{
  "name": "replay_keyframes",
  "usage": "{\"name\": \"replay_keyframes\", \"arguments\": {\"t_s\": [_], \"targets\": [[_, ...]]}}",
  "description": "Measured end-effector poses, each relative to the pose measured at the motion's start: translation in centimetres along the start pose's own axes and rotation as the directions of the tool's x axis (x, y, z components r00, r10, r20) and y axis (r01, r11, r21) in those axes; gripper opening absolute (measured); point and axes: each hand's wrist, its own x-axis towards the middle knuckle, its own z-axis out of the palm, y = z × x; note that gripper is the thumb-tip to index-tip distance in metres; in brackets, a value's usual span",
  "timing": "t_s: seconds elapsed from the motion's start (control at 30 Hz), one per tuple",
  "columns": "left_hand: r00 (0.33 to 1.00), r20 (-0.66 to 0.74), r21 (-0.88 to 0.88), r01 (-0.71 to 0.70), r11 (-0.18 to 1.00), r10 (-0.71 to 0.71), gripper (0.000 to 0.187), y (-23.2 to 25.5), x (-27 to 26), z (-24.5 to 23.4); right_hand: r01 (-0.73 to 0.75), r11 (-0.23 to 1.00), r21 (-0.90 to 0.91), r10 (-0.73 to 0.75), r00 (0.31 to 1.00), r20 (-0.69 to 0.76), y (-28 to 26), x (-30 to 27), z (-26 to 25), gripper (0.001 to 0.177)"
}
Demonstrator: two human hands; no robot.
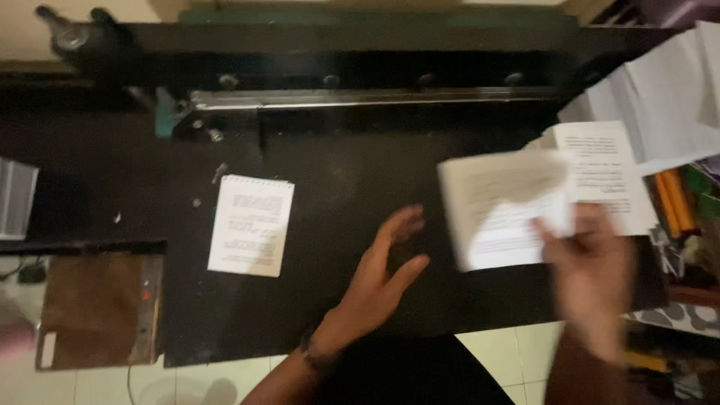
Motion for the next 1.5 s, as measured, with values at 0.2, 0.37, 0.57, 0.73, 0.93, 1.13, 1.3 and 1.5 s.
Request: {"name": "replay_keyframes", "arguments": {"t_s": [0.2, 0.37, 0.57, 0.73, 0.93, 1.13, 1.3, 1.5], "targets": [[0.923, -0.348, 0.001, -0.177, 0.984, 0.166, 0.015, -1.8, 0.2, -2.5, -0.087, 0.887, 0.454, -0.052, 0.957, 0.284, 7.8, -2.8, 11.1, 0.036], [0.940, -0.283, 0.033, -0.190, 0.981, 0.192, 0.015, -3.7, -1.3, -4.2, -0.104, 0.866, 0.489, -0.095, 0.926, 0.365, 7.9, -2.4, 11.0, 0.052], [0.931, -0.281, 0.044, -0.231, 0.972, 0.234, 0.017, -2.5, -1.0, -1.9, 0.099, 0.831, 0.548, -0.348, 0.861, 0.371, 6.7, -4.0, 13.4, 0.041], [0.953, -0.231, -0.032, -0.207, 0.978, 0.194, 0.006, -2.9, -1.3, -2.4, 0.161, 0.870, 0.465, -0.342, 0.877, 0.337, 4.9, -4.7, 13.7, 0.032], [0.944, -0.210, 0.044, -0.249, 0.968, 0.252, 0.009, -4.2, -1.1, -1.8, 0.212, 0.876, 0.433, -0.373, 0.866, 0.332, 5.5, -5.0, 14.0, 0.031], [0.945, -0.203, 0.074, -0.246, 0.967, 0.256, 0.007, -4.2, -1.6, -2.0, 0.292, 0.876, 0.385, -0.419, 0.855, 0.305, 6.8, -5.2, 14.4, 0.031], [0.971, -0.154, 0.058, -0.175, 0.983, 0.182, 0.009, -6.1, -1.8, -3.1, 0.153, 0.968, 0.198, -0.236, 0.821, 0.520, 10.4, -3.4, 14.1, 0.022], [0.923, -0.375, -0.045, 0.072, 0.996, -0.084, 0.013, -5.7, -2.5, -4.2, -0.049, 0.998, -0.048, 0.068, 0.772, 0.632, 6.5, -5.9, 13.8, 0.053]]}}
